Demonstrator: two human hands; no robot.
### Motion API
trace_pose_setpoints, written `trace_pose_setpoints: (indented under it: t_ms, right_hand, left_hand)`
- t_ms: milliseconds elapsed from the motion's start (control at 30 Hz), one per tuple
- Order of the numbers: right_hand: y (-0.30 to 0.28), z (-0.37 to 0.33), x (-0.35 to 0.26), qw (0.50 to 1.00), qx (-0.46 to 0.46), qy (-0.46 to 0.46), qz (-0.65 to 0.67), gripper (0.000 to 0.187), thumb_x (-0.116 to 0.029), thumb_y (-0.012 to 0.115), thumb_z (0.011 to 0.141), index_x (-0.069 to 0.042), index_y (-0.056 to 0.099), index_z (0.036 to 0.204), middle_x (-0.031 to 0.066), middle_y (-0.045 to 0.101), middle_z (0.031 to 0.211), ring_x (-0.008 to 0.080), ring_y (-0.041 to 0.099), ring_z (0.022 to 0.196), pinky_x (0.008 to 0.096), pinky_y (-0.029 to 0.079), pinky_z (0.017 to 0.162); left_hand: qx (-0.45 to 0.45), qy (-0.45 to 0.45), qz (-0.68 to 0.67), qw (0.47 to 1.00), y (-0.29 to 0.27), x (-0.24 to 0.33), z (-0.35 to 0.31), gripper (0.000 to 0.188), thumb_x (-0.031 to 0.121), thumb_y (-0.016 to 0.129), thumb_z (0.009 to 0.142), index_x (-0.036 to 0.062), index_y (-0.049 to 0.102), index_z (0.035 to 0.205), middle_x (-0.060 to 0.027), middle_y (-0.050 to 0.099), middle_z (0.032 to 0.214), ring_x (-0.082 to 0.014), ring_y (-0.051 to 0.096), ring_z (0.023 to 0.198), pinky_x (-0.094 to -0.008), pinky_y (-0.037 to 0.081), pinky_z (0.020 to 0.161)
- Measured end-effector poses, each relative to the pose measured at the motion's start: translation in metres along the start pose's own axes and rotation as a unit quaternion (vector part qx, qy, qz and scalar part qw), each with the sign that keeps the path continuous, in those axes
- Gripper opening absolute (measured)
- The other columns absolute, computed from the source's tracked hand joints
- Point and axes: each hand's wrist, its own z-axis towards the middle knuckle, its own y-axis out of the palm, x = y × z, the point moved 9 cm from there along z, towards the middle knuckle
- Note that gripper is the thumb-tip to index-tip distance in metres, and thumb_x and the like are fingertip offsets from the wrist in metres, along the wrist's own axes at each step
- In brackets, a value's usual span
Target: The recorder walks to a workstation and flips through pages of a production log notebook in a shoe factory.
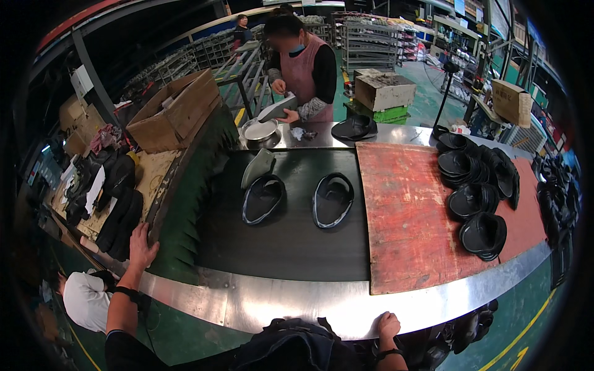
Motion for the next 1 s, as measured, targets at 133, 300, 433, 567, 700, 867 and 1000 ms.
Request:
trace_pose_setpoints:
  t_ms: [133, 300, 433, 567, 700, 867, 1000]
  right_hand:
    - [-0.0022, -0.0019, -0.0038, 1.0, -0.005, -0.006, 0.007, 0.041, -0.033, 0.048, 0.093, -0.002, 0.069, 0.076, 0.0253, 0.067, 0.076, 0.0451, 0.066, 0.072, 0.052, 0.053, 0.071]
    - [0.0006, -0.0003, 0.0001, 1.0, -0.003, 0.002, 0.0, 0.042, -0.033, 0.047, 0.093, -0.002, 0.069, 0.076, 0.0253, 0.068, 0.077, 0.0453, 0.066, 0.072, 0.0523, 0.053, 0.072]
    - [-0.0018, -0.0017, -0.0039, 1.0, -0.005, -0.004, 0.008, 0.041, -0.032, 0.048, 0.092, -0.002, 0.069, 0.076, 0.0258, 0.067, 0.076, 0.0454, 0.066, 0.073, 0.0522, 0.053, 0.072]
    - [0.0, -0.0004, -0.0014, 1.0, -0.005, 0.003, 0.001, 0.04, -0.032, 0.049, 0.092, -0.001, 0.069, 0.076, 0.0258, 0.067, 0.076, 0.0452, 0.066, 0.072, 0.0522, 0.052, 0.071]
    - [-0.0012, -0.0011, -0.002, 1.0, 0.0, 0.001, 0.004, 0.04, -0.031, 0.048, 0.092, -0.001, 0.069, 0.076, 0.0254, 0.067, 0.077, 0.0449, 0.066, 0.073, 0.0519, 0.053, 0.071]
    - [-0.006, -0.0031, -0.0068, 1.0, -0.015, 0.006, 0.003, 0.04, -0.032, 0.048, 0.092, -0.001, 0.07, 0.076, 0.0253, 0.068, 0.078, 0.0446, 0.066, 0.074, 0.051, 0.053, 0.072]
    - [-0.0054, -0.0035, -0.0073, 0.999, -0.035, 0.011, 0.014, 0.046, -0.036, 0.045, 0.094, 0.0, 0.068, 0.077, 0.027, 0.067, 0.081, 0.0461, 0.066, 0.078, 0.053, 0.051, 0.077]
  left_hand:
    - [-0.002, -0.002, -0.004, 1.0, -0.0028, 0.0001, -0.001, 0.07, 0.019, 0.073, 0.07, -0.0006, 0.047, 0.133, -0.0191, 0.049, 0.135, -0.0374, 0.045, 0.127, -0.0447, 0.037, 0.106]
    - [-0.011, -0.004, -0.002, 1.0, 0.0004, -0.0013, 0.0001, 0.073, 0.02, 0.073, 0.07, -0.0006, 0.046, 0.135, -0.0201, 0.048, 0.137, -0.0377, 0.044, 0.128, -0.0445, 0.036, 0.107]
    - [-0.004, 0.001, 0.002, 1.0, -0.0012, -0.0013, -0.001, 0.071, 0.019, 0.073, 0.071, -0.0004, 0.047, 0.134, -0.0196, 0.049, 0.136, -0.0373, 0.045, 0.127, -0.0445, 0.037, 0.106]
    - [0.001, 0.003, 0.001, 1.0, -0.0005, -0.0018, -0.0008, 0.071, 0.019, 0.073, 0.07, -0.0002, 0.047, 0.134, -0.0196, 0.049, 0.136, -0.0373, 0.045, 0.127, -0.0446, 0.037, 0.106]
    - [0.003, 0.003, 0.008, 1.0, 0.0003, -0.0027, -0.0011, 0.071, 0.019, 0.073, 0.07, 0.0, 0.047, 0.134, -0.0194, 0.049, 0.135, -0.0373, 0.045, 0.127, -0.0447, 0.037, 0.105]
    - [0.002, -0.002, 0.008, 1.0, 0.0012, -0.0034, -0.001, 0.072, 0.019, 0.074, 0.07, 0.0001, 0.047, 0.133, -0.0193, 0.049, 0.135, -0.0374, 0.045, 0.127, -0.0447, 0.037, 0.105]
    - [0.0, -0.003, 0.004, 1.0, 0.0003, -0.0031, -0.0007, 0.072, 0.019, 0.074, 0.069, 0.0, 0.047, 0.133, -0.0194, 0.049, 0.135, -0.0377, 0.045, 0.127, -0.0447, 0.037, 0.105]
